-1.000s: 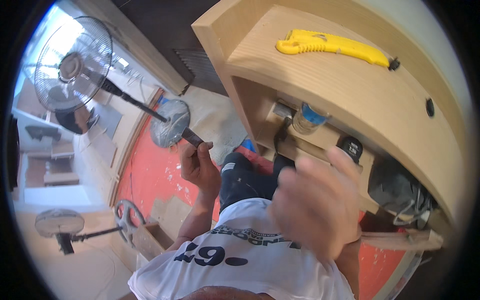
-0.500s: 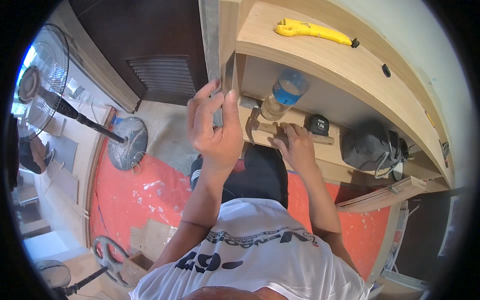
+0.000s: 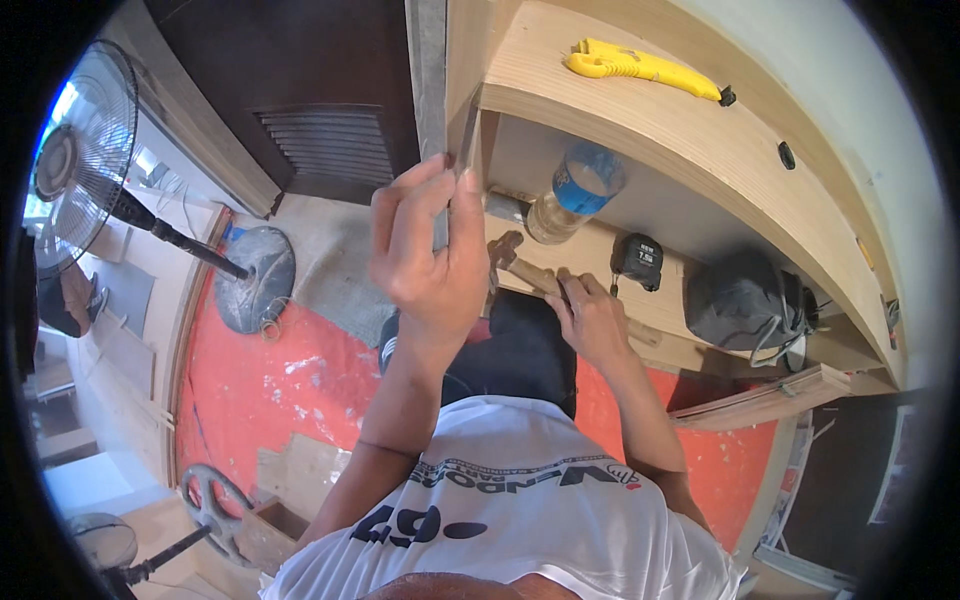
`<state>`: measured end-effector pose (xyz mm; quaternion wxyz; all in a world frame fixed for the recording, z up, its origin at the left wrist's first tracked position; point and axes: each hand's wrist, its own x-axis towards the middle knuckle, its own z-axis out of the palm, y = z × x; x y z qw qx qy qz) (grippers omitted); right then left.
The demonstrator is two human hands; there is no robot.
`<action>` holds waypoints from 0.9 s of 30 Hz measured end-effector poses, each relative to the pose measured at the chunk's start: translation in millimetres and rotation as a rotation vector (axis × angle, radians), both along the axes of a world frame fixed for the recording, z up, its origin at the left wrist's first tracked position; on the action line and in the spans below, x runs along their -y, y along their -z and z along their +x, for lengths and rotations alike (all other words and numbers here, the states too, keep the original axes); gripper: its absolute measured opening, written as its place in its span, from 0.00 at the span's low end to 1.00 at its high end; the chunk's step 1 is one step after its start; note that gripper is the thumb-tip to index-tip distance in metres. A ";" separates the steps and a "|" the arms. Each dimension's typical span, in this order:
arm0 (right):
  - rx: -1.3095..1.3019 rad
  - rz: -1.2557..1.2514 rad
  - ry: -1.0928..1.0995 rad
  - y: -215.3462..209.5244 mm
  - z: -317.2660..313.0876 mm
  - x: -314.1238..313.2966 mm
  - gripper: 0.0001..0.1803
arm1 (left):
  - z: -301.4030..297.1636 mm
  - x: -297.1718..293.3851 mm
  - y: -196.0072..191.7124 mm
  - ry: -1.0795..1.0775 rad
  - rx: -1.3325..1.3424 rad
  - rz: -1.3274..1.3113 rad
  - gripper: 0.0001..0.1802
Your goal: The person is assembling a wooden cabinet by hammering nails into the frame using a hammer and a nail. They repeatedly position the nail and strike it to secure the wooden pieces together.
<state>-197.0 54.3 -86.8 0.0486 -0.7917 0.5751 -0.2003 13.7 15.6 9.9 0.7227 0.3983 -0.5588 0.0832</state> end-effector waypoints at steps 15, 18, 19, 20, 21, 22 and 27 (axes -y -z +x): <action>0.267 0.039 0.097 -54.7 11.1 -51.0 0.13 | 0.8 -4.5 -7.7 -0.016 0.032 -0.014 0.09; 0.258 0.058 0.106 -58.6 14.4 -52.6 0.13 | 1.4 -4.0 -4.8 -0.045 0.077 -0.021 0.10; 0.254 0.053 0.098 -56.7 15.0 -52.8 0.13 | 2.2 -4.1 -5.0 -0.036 0.084 -0.024 0.10; 0.250 0.047 0.090 -55.4 15.2 -52.7 0.14 | 3.1 -4.5 -5.4 -0.027 0.091 -0.027 0.10; 0.240 0.036 0.074 -55.2 15.1 -52.1 0.14 | 3.7 -4.7 -5.5 -0.017 0.099 -0.030 0.10; 0.234 0.026 0.060 -54.1 15.7 -52.3 0.14 | 3.4 -5.1 -4.7 -0.010 0.083 -0.025 0.10; 0.229 0.013 0.045 -56.1 17.4 -54.6 0.14 | -0.3 -7.1 -7.0 0.004 0.006 -0.039 0.11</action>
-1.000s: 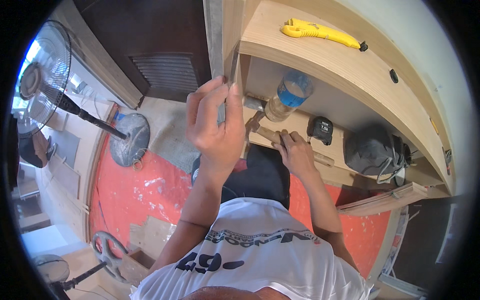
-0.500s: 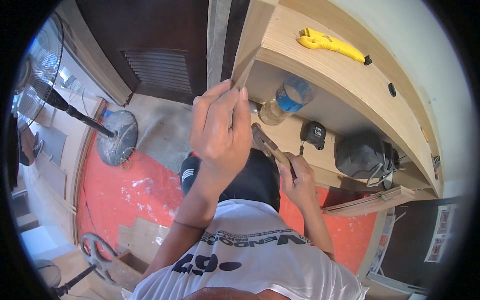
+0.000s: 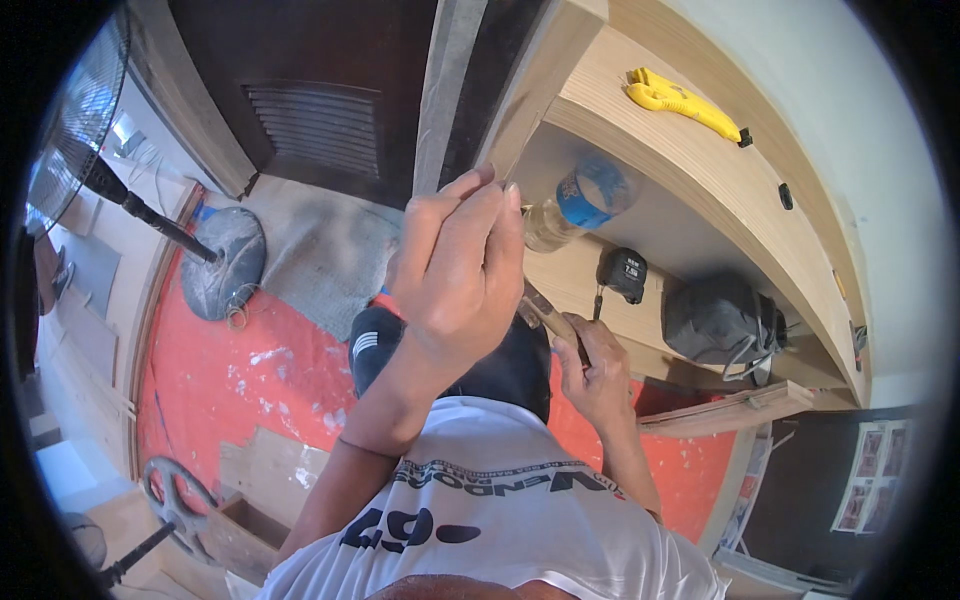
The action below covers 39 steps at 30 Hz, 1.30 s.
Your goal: The person is assembling a wooden cabinet by hammering nails into the frame using a hammer and a nail. They repeatedly position the nail and strike it to secure the wooden pieces together.
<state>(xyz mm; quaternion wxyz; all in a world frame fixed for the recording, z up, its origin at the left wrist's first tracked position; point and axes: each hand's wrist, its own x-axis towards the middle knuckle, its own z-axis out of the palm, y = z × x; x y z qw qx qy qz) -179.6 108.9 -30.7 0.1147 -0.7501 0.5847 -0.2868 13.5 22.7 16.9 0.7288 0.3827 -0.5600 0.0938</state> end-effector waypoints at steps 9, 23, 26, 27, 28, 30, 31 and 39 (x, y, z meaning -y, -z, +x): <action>-0.006 0.006 0.026 1.5 2.2 -6.8 0.14 | -0.8 8.7 -1.9 -0.017 0.029 -0.046 0.10; 0.031 0.048 0.008 8.1 4.0 -8.6 0.15 | 5.2 5.6 -5.2 0.015 0.031 -0.013 0.11; 0.022 0.058 -0.014 5.4 6.7 -8.5 0.15 | 6.8 5.9 -2.7 0.010 0.061 -0.004 0.12; 0.030 0.038 -0.023 5.1 6.9 -7.6 0.15 | 7.0 6.0 -1.9 0.005 0.069 0.000 0.13; 0.035 0.020 -0.032 4.8 6.6 -6.9 0.15 | 7.2 5.8 -2.1 0.002 0.070 -0.002 0.13; 0.031 0.006 -0.028 0.8 7.8 -6.8 0.16 | 7.3 5.6 -3.8 -0.004 0.073 -0.005 0.14; 0.018 0.010 -0.019 -6.1 9.6 -7.0 0.16 | 6.6 7.1 -2.8 -0.016 0.067 -0.022 0.15; -0.055 -0.005 0.000 -16.5 4.4 -8.2 0.15 | 1.4 10.7 1.2 0.007 0.028 -0.058 0.14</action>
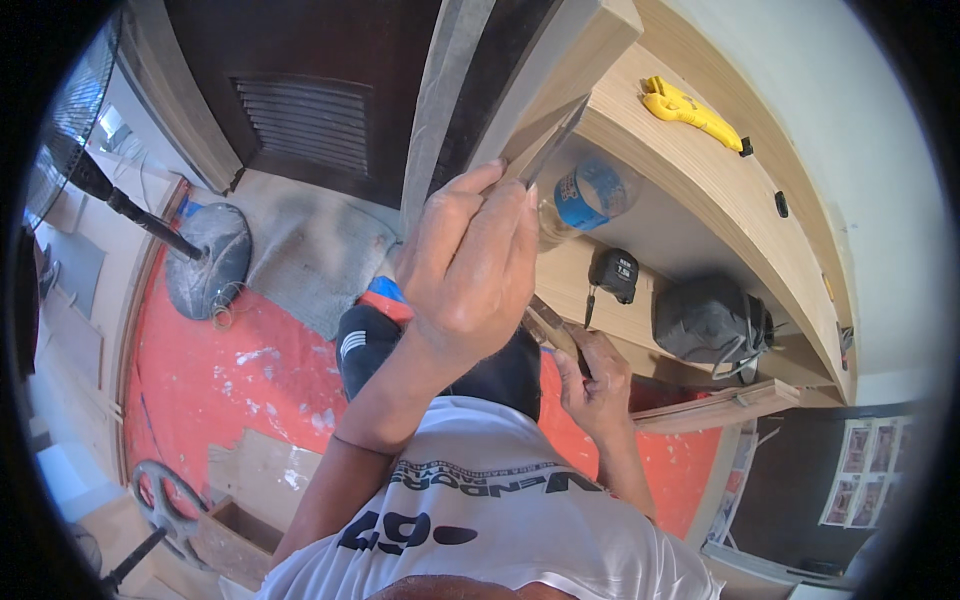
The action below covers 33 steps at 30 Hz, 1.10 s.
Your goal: The person is assembling a wooden cabinet by hammering nails into the frame using a hammer and a nail. They repeatedly position the nail and strike it to secure the wooden pieces together.
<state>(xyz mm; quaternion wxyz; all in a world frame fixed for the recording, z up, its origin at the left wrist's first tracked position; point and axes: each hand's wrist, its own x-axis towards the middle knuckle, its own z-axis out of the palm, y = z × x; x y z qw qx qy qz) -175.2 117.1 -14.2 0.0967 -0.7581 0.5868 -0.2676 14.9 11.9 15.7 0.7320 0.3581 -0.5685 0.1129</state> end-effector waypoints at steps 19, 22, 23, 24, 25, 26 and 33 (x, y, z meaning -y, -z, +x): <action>0.175 0.007 -0.054 2.3 -2.6 -7.5 0.18 | 2.0 -6.5 -5.7 -0.179 0.123 0.207 0.03; 0.228 -0.027 -0.057 -7.6 -8.6 -11.4 0.18 | -3.7 -5.1 -10.7 -0.135 0.073 0.156 0.02; 0.247 -0.043 -0.052 -5.5 -8.9 -13.1 0.18 | -1.5 -6.9 -10.0 -0.163 0.094 0.118 0.02; 0.261 -0.060 -0.048 -4.8 -10.4 -14.9 0.18 | -4.5 -8.5 -13.0 -0.163 0.091 0.123 0.02; 0.280 -0.062 -0.052 -1.1 -10.5 -18.2 0.18 | -6.4 -11.6 -12.8 -0.173 0.095 0.143 0.03; 0.297 -0.071 -0.044 1.4 -10.7 -20.8 0.18 | -8.2 -13.7 -13.2 -0.186 0.096 0.162 0.03; 0.375 -0.075 -0.015 8.4 -19.4 -25.1 0.18 | -9.5 -11.0 -10.8 -0.191 0.144 0.153 0.07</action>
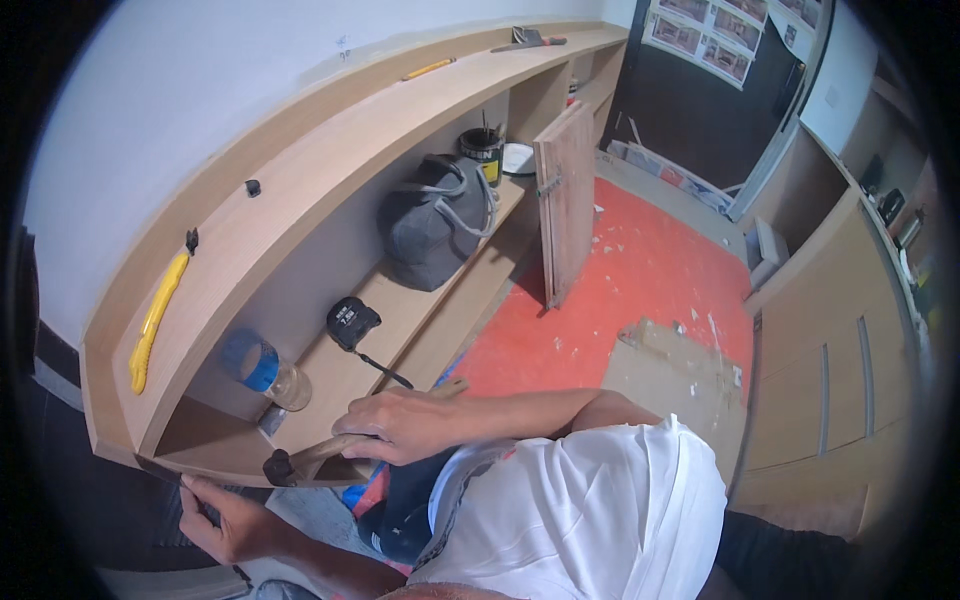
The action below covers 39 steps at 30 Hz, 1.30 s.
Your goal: The person is assembling a wooden cabinet by hammering nails into the frame using a hammer and a nail. They repeatedly position the nail and strike it to secure the wooden pieces together.
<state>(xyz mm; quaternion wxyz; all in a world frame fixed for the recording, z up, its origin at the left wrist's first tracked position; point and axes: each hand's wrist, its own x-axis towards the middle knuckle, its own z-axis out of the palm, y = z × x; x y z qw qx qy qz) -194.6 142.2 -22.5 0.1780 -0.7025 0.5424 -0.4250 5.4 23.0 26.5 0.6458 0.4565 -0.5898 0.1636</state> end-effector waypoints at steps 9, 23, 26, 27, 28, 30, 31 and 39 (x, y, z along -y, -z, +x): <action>-0.112 0.195 -0.015 3.4 12.4 12.0 0.20 | 12.9 -0.4 5.2 -0.019 0.001 0.159 0.06; -0.266 0.129 -0.053 -0.2 24.9 20.3 0.16 | 9.8 5.3 8.9 0.157 -0.098 -0.087 0.10; -0.272 0.199 -0.035 -2.0 29.8 21.3 0.16 | 8.9 8.6 11.4 0.168 -0.118 -0.101 0.08; -0.277 0.206 -0.033 -2.5 30.9 19.9 0.16 | 8.5 8.8 12.5 0.171 -0.123 -0.109 0.08; -0.279 0.209 -0.033 -3.1 31.7 20.6 0.16 | 8.2 11.6 12.7 0.166 -0.121 -0.127 0.08; -0.279 0.207 -0.035 -3.0 33.1 20.9 0.16 | 9.7 13.2 13.2 0.168 -0.113 -0.142 0.07; -0.277 0.200 -0.036 -2.8 34.2 20.2 0.16 | 12.0 12.9 12.7 0.176 -0.110 -0.143 0.07; -0.279 0.203 -0.072 0.3 35.6 19.3 0.16 | 11.8 12.3 14.7 0.167 -0.125 -0.177 0.09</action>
